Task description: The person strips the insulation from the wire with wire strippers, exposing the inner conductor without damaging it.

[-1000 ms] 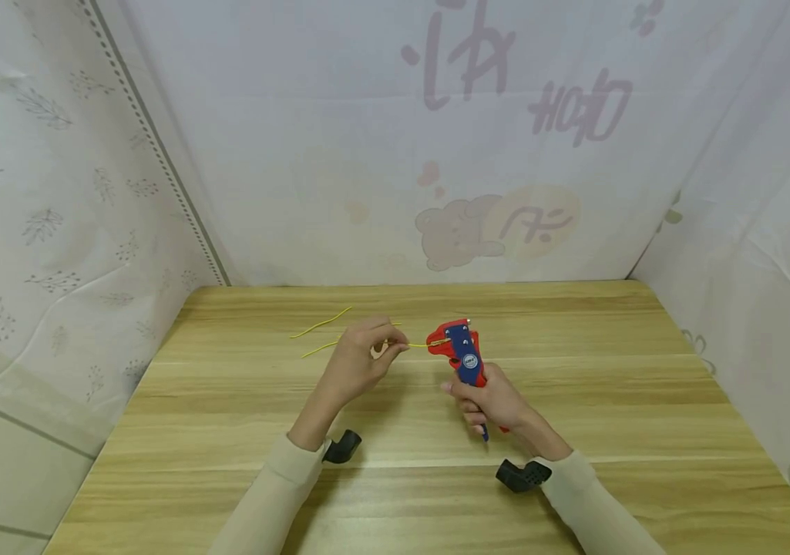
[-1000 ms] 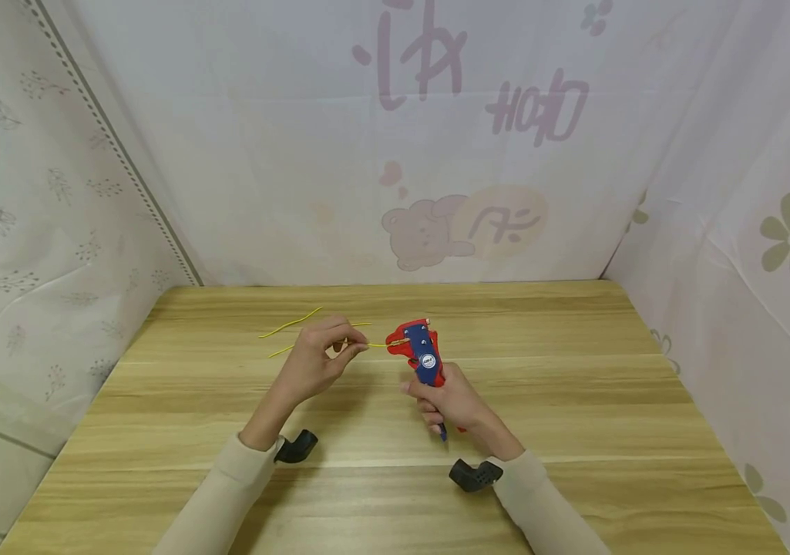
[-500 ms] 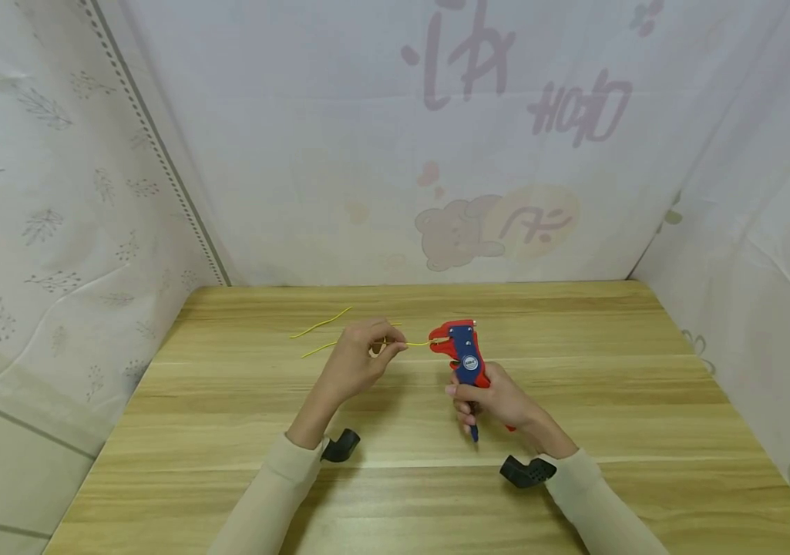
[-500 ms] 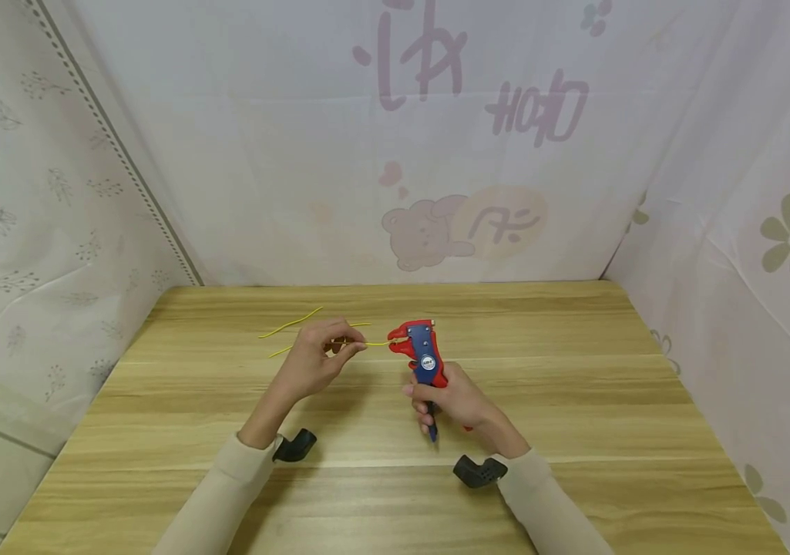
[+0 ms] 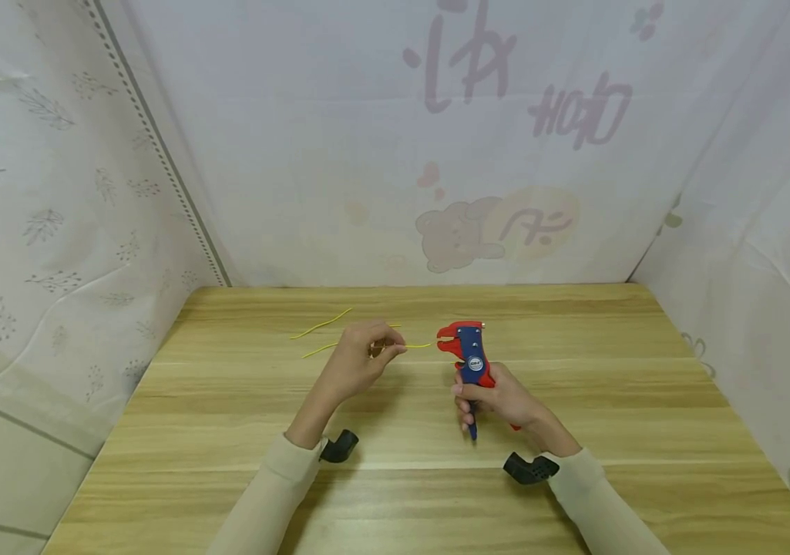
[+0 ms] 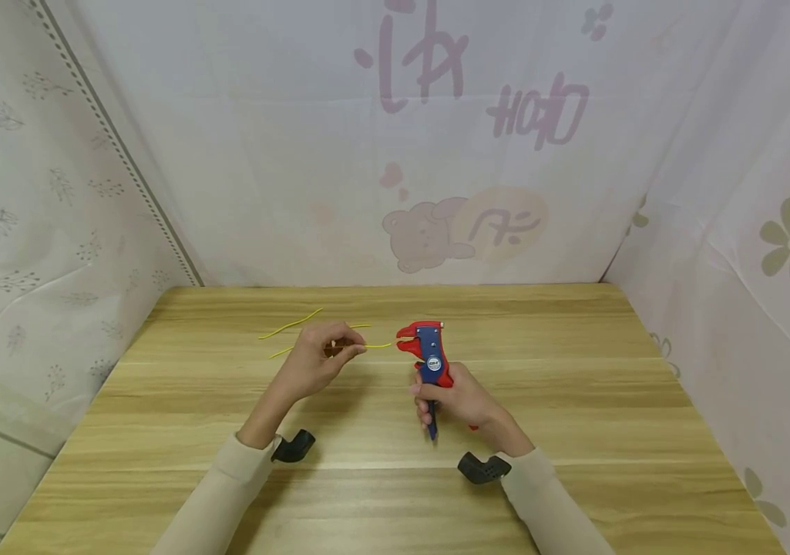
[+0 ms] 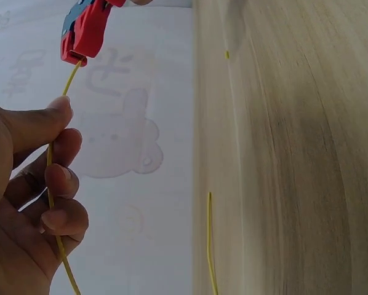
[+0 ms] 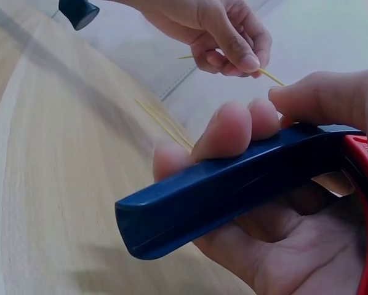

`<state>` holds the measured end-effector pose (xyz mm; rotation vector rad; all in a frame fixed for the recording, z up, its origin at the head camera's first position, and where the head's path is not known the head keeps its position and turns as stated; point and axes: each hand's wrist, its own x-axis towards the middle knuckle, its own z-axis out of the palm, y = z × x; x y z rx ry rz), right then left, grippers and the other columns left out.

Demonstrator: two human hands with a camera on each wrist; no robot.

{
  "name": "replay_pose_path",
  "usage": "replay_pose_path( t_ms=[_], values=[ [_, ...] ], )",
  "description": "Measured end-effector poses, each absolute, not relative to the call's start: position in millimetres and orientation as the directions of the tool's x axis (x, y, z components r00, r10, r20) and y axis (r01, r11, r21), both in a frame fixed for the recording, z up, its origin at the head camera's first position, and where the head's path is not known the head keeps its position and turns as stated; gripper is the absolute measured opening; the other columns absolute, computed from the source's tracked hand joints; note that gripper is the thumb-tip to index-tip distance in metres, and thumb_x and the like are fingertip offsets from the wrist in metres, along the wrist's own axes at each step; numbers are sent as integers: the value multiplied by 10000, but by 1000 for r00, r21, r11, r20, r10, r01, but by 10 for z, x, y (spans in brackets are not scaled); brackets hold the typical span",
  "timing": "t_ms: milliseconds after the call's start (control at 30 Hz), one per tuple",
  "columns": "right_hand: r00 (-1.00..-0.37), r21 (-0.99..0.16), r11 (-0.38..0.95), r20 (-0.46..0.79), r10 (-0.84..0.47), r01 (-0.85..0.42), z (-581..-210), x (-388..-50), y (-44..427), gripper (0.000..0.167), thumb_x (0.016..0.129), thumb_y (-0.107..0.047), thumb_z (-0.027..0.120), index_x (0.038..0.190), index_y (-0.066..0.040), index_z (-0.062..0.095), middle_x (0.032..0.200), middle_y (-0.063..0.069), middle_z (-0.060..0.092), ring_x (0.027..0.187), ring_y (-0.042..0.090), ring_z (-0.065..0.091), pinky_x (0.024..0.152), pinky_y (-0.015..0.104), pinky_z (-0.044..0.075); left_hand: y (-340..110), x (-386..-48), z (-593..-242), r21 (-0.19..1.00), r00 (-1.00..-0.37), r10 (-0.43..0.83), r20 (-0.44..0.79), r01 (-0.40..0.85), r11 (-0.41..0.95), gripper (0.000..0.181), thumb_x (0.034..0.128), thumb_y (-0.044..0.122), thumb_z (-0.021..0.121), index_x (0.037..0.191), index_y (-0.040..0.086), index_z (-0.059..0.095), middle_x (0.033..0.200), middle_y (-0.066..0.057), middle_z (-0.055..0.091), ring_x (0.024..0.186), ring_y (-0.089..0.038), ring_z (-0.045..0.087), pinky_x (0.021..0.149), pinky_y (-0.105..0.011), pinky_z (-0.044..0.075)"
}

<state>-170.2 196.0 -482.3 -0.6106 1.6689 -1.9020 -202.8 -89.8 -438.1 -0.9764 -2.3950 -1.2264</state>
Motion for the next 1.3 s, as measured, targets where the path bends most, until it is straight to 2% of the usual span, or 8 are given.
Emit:
replay_pose_path(
  t_ms=[400,700,867,1133,1300],
  values=[
    [-766,-990,-112,7,-643,86,-4872,-1771,2077,61,1057,-43,517,1054,12,491,776,53,595,650,174,642,696,451,627,-908,-2060,-4437,642,-770,447,456,632,434,49,939,120,749,922,77,768,774,18,649,635,-97,470,584,-211,387],
    [-788,-990,-112,4,-615,82,-4916,-1775,2160,118,1061,-93,542,1066,9,483,777,54,601,652,185,650,710,466,626,-965,-2061,-4507,679,-817,413,402,569,465,41,939,133,751,939,93,761,818,-9,692,660,-113,504,601,-226,416],
    [-790,-989,-132,25,-613,71,-4959,-1791,2201,87,1063,-65,524,1073,11,484,784,55,601,655,181,645,708,475,626,-1032,-2065,-4561,685,-834,391,390,547,482,62,951,146,741,945,85,756,829,-5,692,676,-122,516,618,-237,437],
    [-800,-981,-174,36,-599,85,-5010,-1826,2299,90,1057,-61,525,1076,3,465,788,42,609,661,165,638,707,427,630,-1126,-2070,-4647,690,-847,370,381,527,496,55,951,73,727,960,20,737,841,-17,694,687,-110,538,622,-229,466],
    [-809,-979,-184,34,-587,92,-5032,-1832,2357,19,1061,-20,478,1079,-27,475,788,43,611,662,167,634,707,418,629,-1178,-2068,-4689,703,-869,351,349,490,515,42,945,47,722,967,14,737,854,-28,701,722,-115,555,653,-233,473]
  ],
)
